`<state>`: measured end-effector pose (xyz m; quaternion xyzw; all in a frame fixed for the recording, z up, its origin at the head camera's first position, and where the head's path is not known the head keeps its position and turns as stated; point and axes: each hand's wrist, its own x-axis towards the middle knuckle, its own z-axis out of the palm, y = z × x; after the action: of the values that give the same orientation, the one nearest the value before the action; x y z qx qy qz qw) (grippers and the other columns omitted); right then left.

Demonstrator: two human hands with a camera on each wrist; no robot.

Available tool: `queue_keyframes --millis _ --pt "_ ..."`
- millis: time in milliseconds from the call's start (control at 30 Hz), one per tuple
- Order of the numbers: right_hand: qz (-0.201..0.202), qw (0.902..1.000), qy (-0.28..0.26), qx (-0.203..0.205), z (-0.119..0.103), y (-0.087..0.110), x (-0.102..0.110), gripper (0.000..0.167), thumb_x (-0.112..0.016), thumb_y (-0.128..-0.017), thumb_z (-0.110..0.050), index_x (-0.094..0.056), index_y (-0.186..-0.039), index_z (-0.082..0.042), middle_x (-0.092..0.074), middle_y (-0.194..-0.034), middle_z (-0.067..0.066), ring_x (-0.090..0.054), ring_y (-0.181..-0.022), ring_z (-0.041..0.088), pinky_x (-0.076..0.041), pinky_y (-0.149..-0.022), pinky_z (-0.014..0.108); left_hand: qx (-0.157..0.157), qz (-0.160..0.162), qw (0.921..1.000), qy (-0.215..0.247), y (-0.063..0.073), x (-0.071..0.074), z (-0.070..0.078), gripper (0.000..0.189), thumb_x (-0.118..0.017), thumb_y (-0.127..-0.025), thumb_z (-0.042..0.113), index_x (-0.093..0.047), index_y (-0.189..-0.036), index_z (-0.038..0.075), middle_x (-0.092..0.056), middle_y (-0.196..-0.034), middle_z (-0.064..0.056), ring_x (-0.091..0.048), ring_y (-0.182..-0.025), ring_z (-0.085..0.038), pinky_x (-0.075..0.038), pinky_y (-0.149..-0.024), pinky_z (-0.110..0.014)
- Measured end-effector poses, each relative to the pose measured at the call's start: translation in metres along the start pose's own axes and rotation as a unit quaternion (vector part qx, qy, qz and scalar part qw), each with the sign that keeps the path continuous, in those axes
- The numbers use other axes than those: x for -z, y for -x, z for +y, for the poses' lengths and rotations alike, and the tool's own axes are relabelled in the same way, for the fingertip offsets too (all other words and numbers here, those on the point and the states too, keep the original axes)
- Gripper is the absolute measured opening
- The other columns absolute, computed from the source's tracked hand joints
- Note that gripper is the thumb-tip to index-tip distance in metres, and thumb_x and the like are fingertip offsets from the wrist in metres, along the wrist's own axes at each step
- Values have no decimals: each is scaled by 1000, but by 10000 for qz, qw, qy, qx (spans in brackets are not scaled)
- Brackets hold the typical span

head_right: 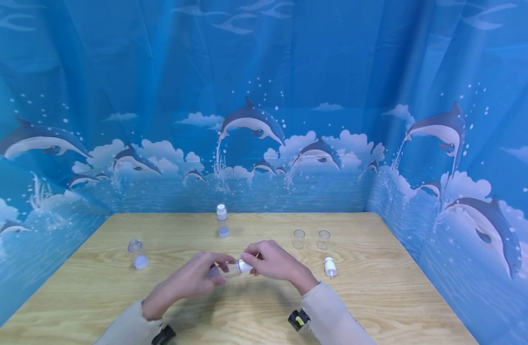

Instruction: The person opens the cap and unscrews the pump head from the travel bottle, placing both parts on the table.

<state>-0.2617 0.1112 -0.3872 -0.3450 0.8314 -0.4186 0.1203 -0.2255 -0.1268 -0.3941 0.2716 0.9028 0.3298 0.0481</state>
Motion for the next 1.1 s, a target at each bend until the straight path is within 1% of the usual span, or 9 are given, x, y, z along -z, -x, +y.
queue_keyframes --millis 67,133,200,267,333,500,567,867,1100 --pt "9 10000 3 30 0 0 0 28 -53 -108 -18 -71 -115 2 -75 -96 12 -74 -80 29 -64 -73 45 -3 8 10000 29 0 0 0 49 -74 -81 -8 -69 -128 3 -77 -104 -13 -70 -83 -17 -55 -62 -18" --pt "23 10000 54 46 -1 0 1 27 -55 -107 -17 -72 -116 2 -75 -97 12 -73 -78 22 -65 -73 44 0 15 10000 46 0 0 0 50 -73 -80 -8 -68 -129 3 -77 -104 -12 -72 -86 -19 -56 -63 -17" --pt "59 9999 121 31 -2 0 0 26 -56 -106 -17 -72 -116 1 -76 -99 12 -73 -77 16 -65 -73 43 -3 36 10000 37 0 -1 0 51 -73 -80 -9 -68 -129 3 -77 -104 -13 -73 -86 -20 -56 -63 -17" --pt "96 9997 201 42 -2 0 0 24 -59 -105 -17 -72 -117 -1 -76 -101 12 -72 -77 13 -65 -73 40 7 60 10000 31 0 -1 0 51 -73 -80 -9 -68 -129 3 -77 -104 -12 -73 -85 -19 -56 -62 -17" --pt "145 9995 276 60 -2 0 0 23 -62 -103 -17 -73 -117 -2 -76 -103 11 -72 -79 15 -65 -73 34 69 41 9999 75 -1 -1 0 51 -73 -80 -9 -68 -129 3 -77 -104 -12 -72 -84 -18 -56 -61 -18" --pt "312 9976 586 218 -2 -1 -1 20 -71 -97 -16 -74 -115 -7 -76 -107 7 -68 -87 9 -59 -77 17 174 -8 9997 146 -1 0 1 51 -75 -80 -8 -69 -129 4 -77 -104 -11 -73 -85 -18 -57 -62 -19" --pt "348 9968 672 264 -3 -1 -1 20 -73 -95 -15 -75 -114 -8 -76 -107 5 -66 -89 5 -58 -80 16 154 12 9998 135 -1 0 0 50 -74 -81 -8 -69 -129 4 -77 -104 -11 -73 -85 -18 -57 -62 -18" --pt "356 9970 650 239 -6 -1 0 20 -74 -94 -11 -75 -113 -8 -75 -106 5 -66 -90 6 -58 -79 15 147 88 9997 178 0 0 0 50 -74 -81 -9 -69 -129 4 -77 -106 -14 -70 -81 -16 -56 -59 -19" --pt "301 9975 575 272 -3 -1 0 23 -73 -95 -12 -73 -117 -6 -75 -109 7 -67 -92 7 -58 -81 16 168 127 9997 159 0 -1 1 49 -75 -81 -7 -69 -128 5 -77 -105 -13 -70 -83 -17 -56 -62 -19"
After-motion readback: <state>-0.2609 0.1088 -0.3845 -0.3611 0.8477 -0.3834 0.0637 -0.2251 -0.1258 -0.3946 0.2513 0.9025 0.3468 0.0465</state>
